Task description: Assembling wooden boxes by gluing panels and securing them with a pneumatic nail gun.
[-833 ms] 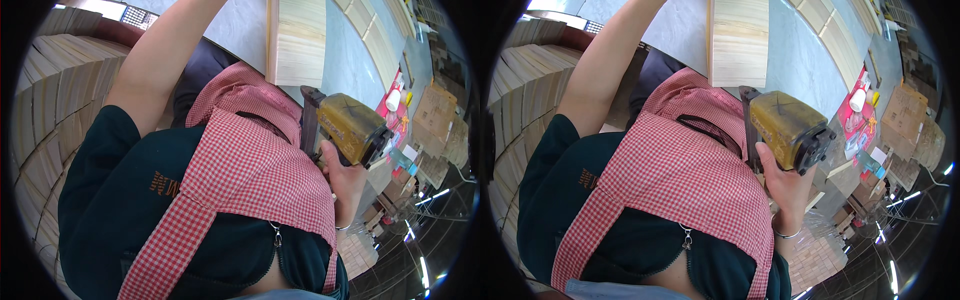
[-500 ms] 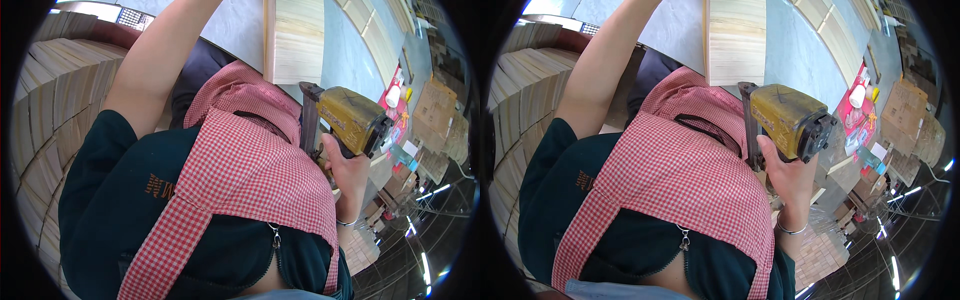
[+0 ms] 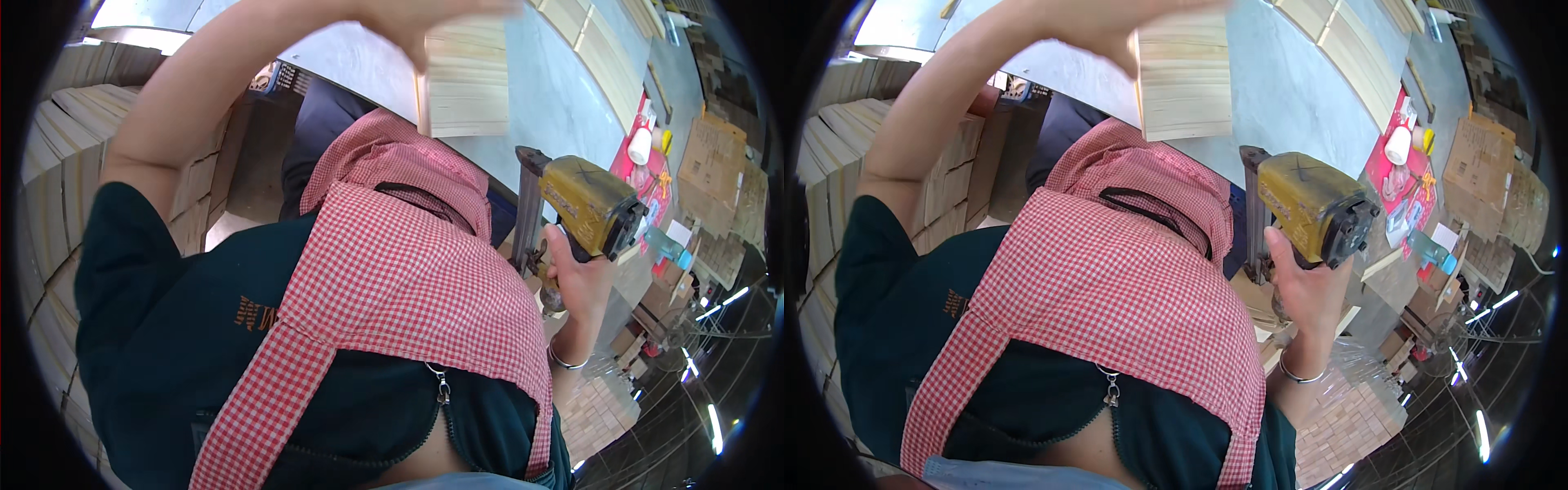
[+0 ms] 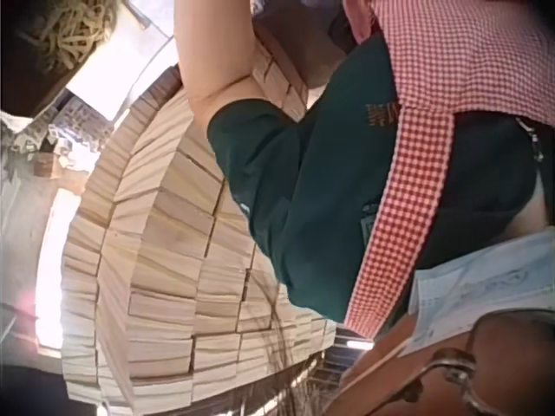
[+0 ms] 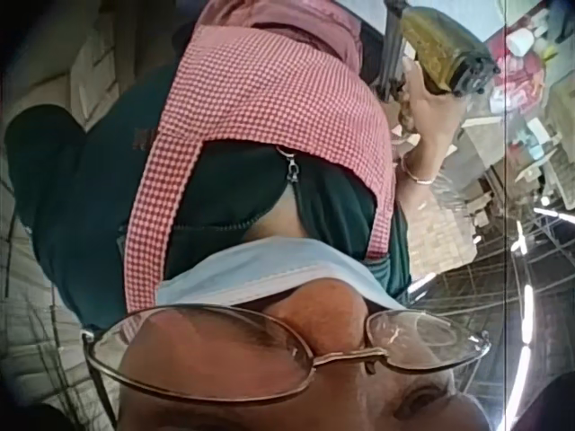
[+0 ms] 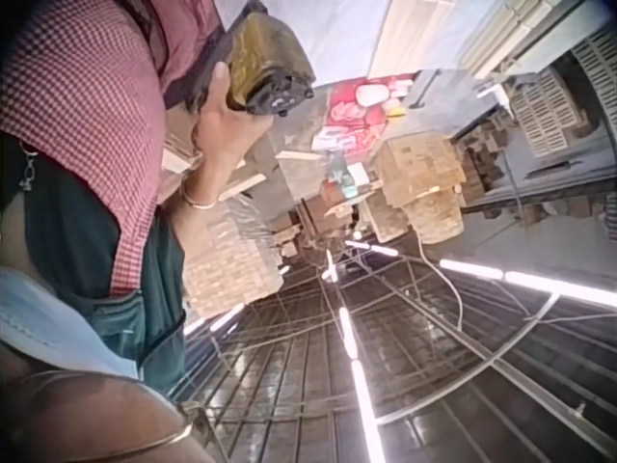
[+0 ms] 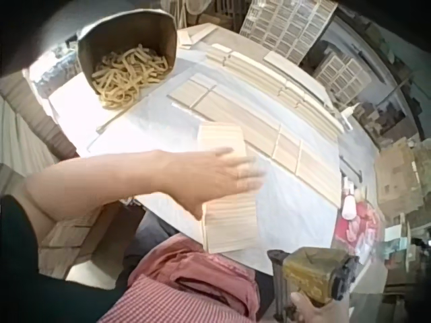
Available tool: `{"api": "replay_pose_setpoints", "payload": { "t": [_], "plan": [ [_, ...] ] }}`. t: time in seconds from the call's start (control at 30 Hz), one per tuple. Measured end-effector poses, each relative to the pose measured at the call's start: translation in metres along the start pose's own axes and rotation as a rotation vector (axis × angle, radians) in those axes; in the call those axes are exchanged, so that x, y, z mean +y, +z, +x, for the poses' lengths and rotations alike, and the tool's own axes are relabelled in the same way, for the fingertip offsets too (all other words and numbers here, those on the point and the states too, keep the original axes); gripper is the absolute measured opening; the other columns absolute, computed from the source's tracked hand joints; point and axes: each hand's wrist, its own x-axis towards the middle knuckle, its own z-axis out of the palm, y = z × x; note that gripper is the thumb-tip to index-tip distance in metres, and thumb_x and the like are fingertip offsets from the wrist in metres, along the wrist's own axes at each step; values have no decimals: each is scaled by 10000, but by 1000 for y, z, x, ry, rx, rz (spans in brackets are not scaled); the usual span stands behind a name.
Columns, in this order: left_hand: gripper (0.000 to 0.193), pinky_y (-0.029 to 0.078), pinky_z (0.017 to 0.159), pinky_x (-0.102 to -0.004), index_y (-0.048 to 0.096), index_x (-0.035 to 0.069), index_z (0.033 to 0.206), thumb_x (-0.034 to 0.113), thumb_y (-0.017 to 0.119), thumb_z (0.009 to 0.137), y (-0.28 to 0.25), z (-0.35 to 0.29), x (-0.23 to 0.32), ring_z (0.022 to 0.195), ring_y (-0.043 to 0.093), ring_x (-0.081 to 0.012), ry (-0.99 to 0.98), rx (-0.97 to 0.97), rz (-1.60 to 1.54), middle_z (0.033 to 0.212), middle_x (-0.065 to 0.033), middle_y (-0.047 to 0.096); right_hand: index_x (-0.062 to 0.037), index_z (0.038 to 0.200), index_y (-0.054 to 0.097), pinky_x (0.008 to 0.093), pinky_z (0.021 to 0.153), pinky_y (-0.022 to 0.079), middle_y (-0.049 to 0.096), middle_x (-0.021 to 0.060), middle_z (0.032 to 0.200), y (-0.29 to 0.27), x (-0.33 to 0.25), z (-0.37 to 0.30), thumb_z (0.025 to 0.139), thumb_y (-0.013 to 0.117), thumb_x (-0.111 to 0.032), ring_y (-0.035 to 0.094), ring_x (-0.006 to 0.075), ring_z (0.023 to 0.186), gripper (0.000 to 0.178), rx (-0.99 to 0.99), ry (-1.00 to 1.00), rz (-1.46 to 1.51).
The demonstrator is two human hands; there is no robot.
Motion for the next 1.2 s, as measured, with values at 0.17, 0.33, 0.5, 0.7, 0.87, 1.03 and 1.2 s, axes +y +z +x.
{"api": "replay_pose_setpoints", "payload": {
  "t": [0.17, 0.33, 0.5, 0.7, 0.87, 1.03, 1.2],
  "plan": [
    [935, 322, 1095, -509, 406, -5, 1455, 391, 831, 723, 26, 49, 60, 1350, 344, -350, -34, -160, 966, 1457, -200, 430, 12, 1017, 656, 218, 425, 415, 611, 25, 668, -14, 24, 3, 879, 794, -184, 521, 92, 473, 277, 66, -166, -54],
    [801, 517, 771, -376, 611, -32, 1259, 517, 825, 716, 82, 93, 52, 922, 620, -255, -394, 204, 1071, 1128, -155, 639, 15, 983, 653, 233, 394, 375, 631, 32, 696, -29, 13, 4, 837, 800, -71, 487, 90, 439, 224, 163, 76, 111],
    [924, 493, 805, -398, 578, -68, 1255, 621, 798, 680, 114, 104, 47, 970, 595, -269, -446, 255, 1077, 1142, -148, 644, 14, 926, 657, 237, 402, 386, 603, 17, 640, -44, 16, 23, 851, 786, -92, 486, 95, 425, 183, 139, 35, 44],
    [931, 486, 811, -403, 556, -67, 1283, 605, 802, 688, 116, 107, 41, 963, 596, -271, -439, 267, 1075, 1143, -151, 646, 16, 900, 663, 239, 401, 386, 600, 17, 634, -44, 18, 45, 857, 787, -113, 489, 92, 430, 184, 48, -2, 58],
    [938, 484, 819, -407, 556, -68, 1284, 615, 799, 689, 115, 107, 42, 978, 595, -268, -467, 245, 1070, 1148, -152, 647, 22, 909, 663, 235, 402, 386, 604, 27, 643, -41, 17, 55, 858, 786, -116, 488, 90, 429, 192, 0, -22, 42],
    [956, 481, 815, -409, 548, -62, 1303, 630, 795, 692, 117, 109, 42, 984, 592, -267, -461, 227, 1066, 1163, -152, 642, 32, 927, 663, 231, 404, 390, 606, 34, 651, -40, 16, 54, 859, 788, -119, 486, 91, 427, 207, 13, 28, 129],
    [998, 475, 912, -438, 522, -57, 1349, 643, 800, 693, 115, 102, 41, 1082, 594, -283, -448, 250, 1021, 1245, -166, 619, 38, 947, 660, 228, 404, 393, 606, 38, 657, -39, 21, 56, 860, 789, -118, 485, 91, 426, 220, -3, 71, 125]
  ]
}}
